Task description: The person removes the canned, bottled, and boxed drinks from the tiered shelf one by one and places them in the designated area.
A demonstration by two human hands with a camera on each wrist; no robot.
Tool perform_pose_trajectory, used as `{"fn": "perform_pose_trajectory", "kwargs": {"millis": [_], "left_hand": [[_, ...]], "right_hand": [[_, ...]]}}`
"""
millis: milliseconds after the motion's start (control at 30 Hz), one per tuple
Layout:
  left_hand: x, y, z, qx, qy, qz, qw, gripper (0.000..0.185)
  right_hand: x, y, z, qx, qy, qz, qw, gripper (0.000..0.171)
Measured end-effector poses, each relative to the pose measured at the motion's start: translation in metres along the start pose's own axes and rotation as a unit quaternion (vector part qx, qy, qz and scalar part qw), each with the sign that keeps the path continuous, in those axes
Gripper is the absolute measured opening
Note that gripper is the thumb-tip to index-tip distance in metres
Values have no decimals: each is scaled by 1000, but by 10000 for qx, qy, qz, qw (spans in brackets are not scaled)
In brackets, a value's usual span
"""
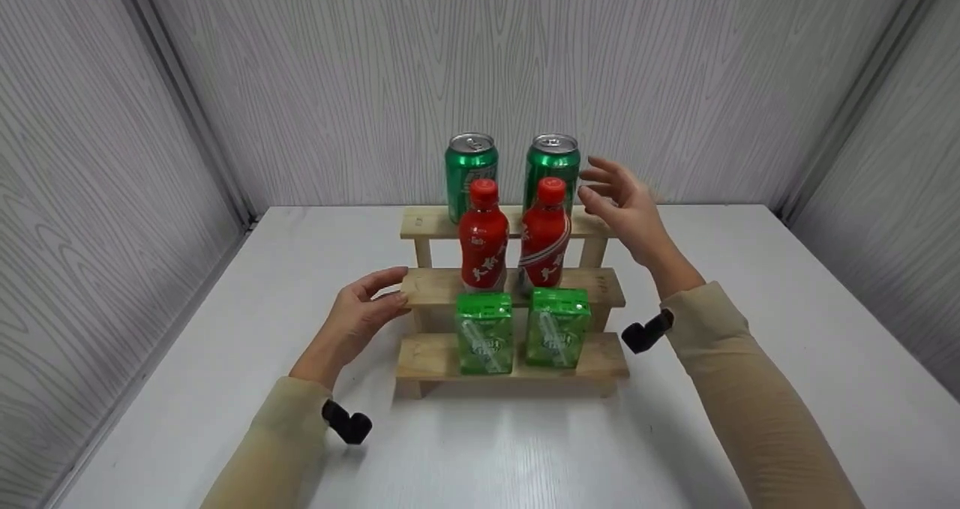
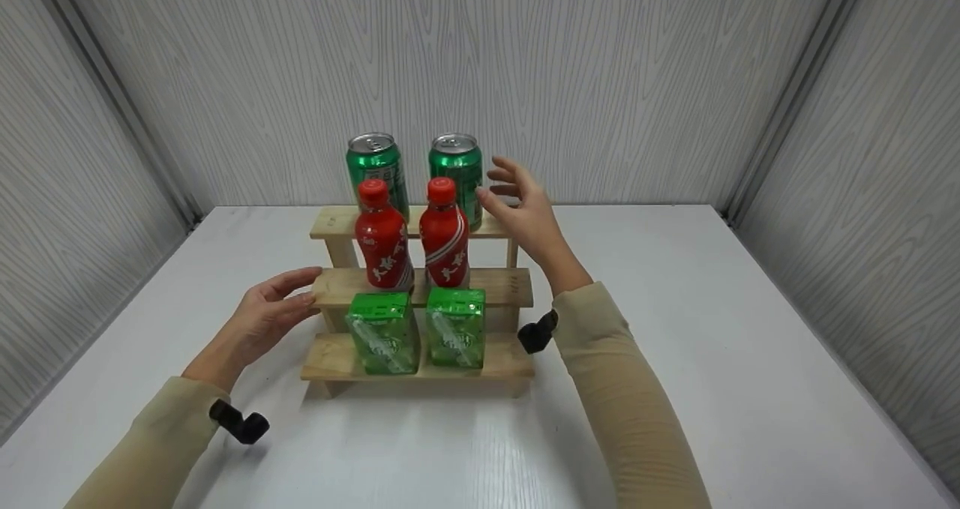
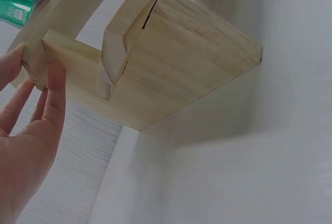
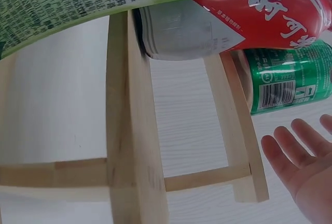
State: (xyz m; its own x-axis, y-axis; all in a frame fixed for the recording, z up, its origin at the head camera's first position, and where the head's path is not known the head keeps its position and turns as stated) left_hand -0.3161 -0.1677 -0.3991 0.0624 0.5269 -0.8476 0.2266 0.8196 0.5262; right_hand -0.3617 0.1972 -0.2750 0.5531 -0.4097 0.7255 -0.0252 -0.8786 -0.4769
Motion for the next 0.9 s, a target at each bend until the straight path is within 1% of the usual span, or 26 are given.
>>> {"fn": "perform_pose_trajectory", "kwargs": {"millis": [200, 333, 533, 700, 800, 900], "left_hand": [[4, 0, 0, -234, -27, 330, 9992, 55], [4, 0, -1, -326, 20, 432, 9985, 54], [4, 1, -2, -330, 49, 452, 9984, 51], [5, 2, -2, -321, 37, 495, 9982, 49], [5, 2, -3, -315, 50, 514, 9982, 47], [6, 2, -3, -305, 62, 520, 9982, 47]], "right_hand": [[-2, 6, -6, 107, 172, -135, 9997, 60], [-3, 9, -9, 158, 235, -102, 9995, 63], [-4, 11, -13, 239, 296, 32, 9993, 69], [-6, 13, -15, 264, 494, 44, 9984, 74], [-8, 14, -17, 284, 628, 3, 9976, 75], [-8, 14, -18, 328, 668, -71, 9972, 75]]}}
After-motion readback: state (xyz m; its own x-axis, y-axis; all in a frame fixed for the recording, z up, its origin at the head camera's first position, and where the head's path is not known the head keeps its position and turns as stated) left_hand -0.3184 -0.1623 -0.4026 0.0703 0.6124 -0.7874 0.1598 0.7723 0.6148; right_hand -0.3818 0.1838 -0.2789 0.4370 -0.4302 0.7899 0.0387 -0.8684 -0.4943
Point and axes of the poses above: each hand's wrist, its own z-axis away from the middle knuckle, its own y-axis out of the palm, x = y × z, the point moved 3 cm from there along -z, towards the middle knuckle, and after that the axes turned 15 degrees about z, right-handed, at the moved point
